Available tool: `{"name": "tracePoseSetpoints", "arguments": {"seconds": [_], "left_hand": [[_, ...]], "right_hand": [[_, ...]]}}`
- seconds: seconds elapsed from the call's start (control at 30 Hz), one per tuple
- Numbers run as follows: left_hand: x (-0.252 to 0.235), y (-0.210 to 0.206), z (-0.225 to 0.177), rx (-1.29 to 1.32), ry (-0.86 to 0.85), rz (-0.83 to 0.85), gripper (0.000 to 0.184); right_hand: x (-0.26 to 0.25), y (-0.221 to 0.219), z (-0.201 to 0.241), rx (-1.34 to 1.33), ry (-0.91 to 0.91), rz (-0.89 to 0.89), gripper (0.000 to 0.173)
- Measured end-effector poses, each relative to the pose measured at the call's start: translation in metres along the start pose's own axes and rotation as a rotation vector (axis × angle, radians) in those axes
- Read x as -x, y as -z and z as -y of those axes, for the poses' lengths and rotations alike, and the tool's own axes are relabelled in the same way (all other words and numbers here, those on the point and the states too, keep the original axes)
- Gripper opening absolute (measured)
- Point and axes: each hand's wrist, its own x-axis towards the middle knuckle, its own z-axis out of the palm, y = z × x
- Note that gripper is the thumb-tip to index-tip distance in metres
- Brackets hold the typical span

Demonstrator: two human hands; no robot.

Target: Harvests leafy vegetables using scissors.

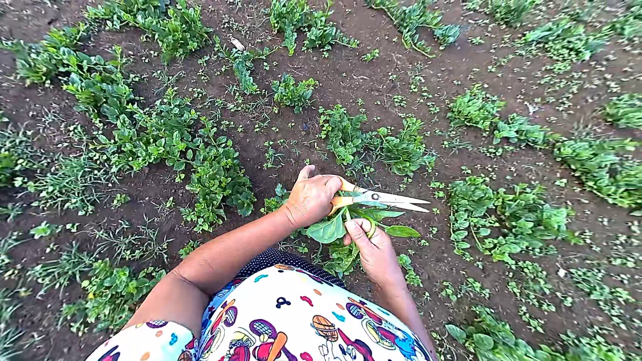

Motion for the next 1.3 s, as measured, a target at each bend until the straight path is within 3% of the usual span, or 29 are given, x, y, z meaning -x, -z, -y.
{"name": "tracePoseSetpoints", "arguments": {"seconds": [0.1,0.2,0.3,0.43,0.77,1.07,1.3], "left_hand": [[0.001,0.007,-0.003,0.053,0.063,0.063,0.012],[-0.004,0.023,-0.004,0.217,0.314,0.246,0.015],[-0.006,0.029,0.016,0.456,0.529,0.184,0.022],[-0.002,0.048,0.046,0.415,0.694,0.164,0.034],[0.014,0.046,0.024,0.227,0.353,0.167,0.031],[0.007,0.028,0.023,0.174,0.393,0.344,0.037],[0.009,0.020,0.025,0.207,0.424,0.288,0.037]], "right_hand": [[0.001,0.002,-0.001,-0.022,0.005,0.005,0.021],[0.003,0.009,-0.005,-0.066,0.008,-0.004,0.023],[0.005,0.024,-0.013,-0.182,0.048,0.012,0.025],[0.011,0.048,-0.013,-0.266,0.121,0.078,0.016],[0.015,0.058,0.007,-0.254,0.189,0.065,0.014],[0.026,0.028,0.032,-0.182,0.091,0.077,0.018],[0.023,0.027,0.029,-0.205,0.017,0.125,0.021]]}}
